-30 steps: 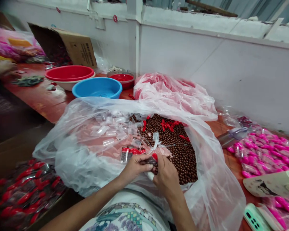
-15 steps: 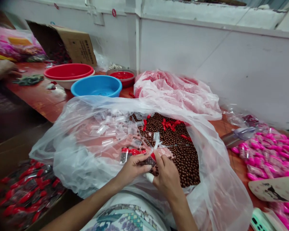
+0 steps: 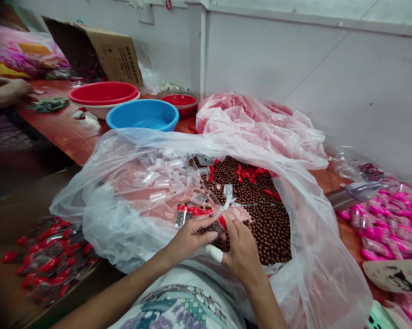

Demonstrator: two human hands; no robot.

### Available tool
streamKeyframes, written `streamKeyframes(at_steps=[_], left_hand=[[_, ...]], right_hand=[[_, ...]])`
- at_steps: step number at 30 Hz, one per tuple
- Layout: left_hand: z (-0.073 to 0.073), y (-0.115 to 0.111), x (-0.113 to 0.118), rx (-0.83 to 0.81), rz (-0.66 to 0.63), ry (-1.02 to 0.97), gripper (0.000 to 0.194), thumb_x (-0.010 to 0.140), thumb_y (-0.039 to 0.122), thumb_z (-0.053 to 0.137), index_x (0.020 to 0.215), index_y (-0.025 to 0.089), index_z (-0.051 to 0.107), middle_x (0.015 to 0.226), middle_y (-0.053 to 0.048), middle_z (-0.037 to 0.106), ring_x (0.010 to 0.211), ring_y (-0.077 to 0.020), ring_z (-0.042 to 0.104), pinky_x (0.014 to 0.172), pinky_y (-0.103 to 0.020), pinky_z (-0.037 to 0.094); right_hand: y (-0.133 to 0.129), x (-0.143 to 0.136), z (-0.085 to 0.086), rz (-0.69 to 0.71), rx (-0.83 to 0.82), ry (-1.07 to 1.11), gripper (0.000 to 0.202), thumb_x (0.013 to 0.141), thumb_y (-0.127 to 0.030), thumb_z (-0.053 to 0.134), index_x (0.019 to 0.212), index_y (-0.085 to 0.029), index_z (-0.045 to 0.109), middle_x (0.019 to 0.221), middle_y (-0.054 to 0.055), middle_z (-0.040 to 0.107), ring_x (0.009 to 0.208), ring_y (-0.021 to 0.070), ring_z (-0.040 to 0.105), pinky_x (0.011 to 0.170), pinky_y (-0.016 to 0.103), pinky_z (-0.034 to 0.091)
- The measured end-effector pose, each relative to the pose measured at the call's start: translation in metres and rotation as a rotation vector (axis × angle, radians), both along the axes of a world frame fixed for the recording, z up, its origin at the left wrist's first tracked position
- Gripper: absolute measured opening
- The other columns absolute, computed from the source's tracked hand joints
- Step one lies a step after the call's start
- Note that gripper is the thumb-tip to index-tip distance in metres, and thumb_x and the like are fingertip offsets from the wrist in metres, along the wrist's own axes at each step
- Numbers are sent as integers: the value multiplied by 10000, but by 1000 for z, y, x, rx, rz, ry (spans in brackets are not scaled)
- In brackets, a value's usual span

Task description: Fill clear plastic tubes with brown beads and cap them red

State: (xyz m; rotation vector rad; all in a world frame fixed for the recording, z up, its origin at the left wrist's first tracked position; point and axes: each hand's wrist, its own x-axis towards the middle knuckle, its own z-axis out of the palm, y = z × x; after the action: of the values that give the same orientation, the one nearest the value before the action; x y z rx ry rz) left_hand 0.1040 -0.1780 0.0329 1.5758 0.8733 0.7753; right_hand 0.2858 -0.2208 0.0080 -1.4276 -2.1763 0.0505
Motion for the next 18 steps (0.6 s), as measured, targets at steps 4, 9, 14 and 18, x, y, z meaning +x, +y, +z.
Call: streamKeyframes(at_steps=[4, 9, 14, 18], left_hand=[[-8, 4, -1, 29, 49, 24, 383, 802, 308, 577, 1169, 203, 617, 983, -59, 626, 904, -198, 567, 860, -302, 416], [-13, 4, -4, 26, 37, 47, 380, 793, 289, 589, 1167, 224, 619, 1006, -58, 631, 951, -215, 564, 896, -326, 403], [-14, 5, -4, -118, 37, -72, 364, 766, 300, 622, 1110, 188, 655, 1014, -75, 626, 924, -221, 582, 837, -334, 445], [-18, 6, 2, -516, -19, -338, 454, 697, 321, 698, 1103, 141, 606, 909, -84, 652, 783, -202, 626, 696, -317, 488]], right_hand=[[-1, 1, 1, 21, -93, 51, 669, 867, -423, 486, 1419, -168, 210, 1271, 167, 476, 1152, 290, 490, 903, 428, 456], [1, -2, -12, -18, -1, -23, 718, 800, -491, 565, 1375, -147, 306, 1068, 164, 578, 960, 299, 575, 795, 436, 500], [3, -8, -16, -10, -28, 21, 766, 768, -506, 601, 1378, -150, 305, 1083, 169, 573, 973, 305, 570, 807, 442, 497], [3, -10, -4, 2, -184, 185, 746, 756, -482, 627, 1383, -218, 318, 1171, 137, 536, 1064, 292, 552, 832, 410, 504]])
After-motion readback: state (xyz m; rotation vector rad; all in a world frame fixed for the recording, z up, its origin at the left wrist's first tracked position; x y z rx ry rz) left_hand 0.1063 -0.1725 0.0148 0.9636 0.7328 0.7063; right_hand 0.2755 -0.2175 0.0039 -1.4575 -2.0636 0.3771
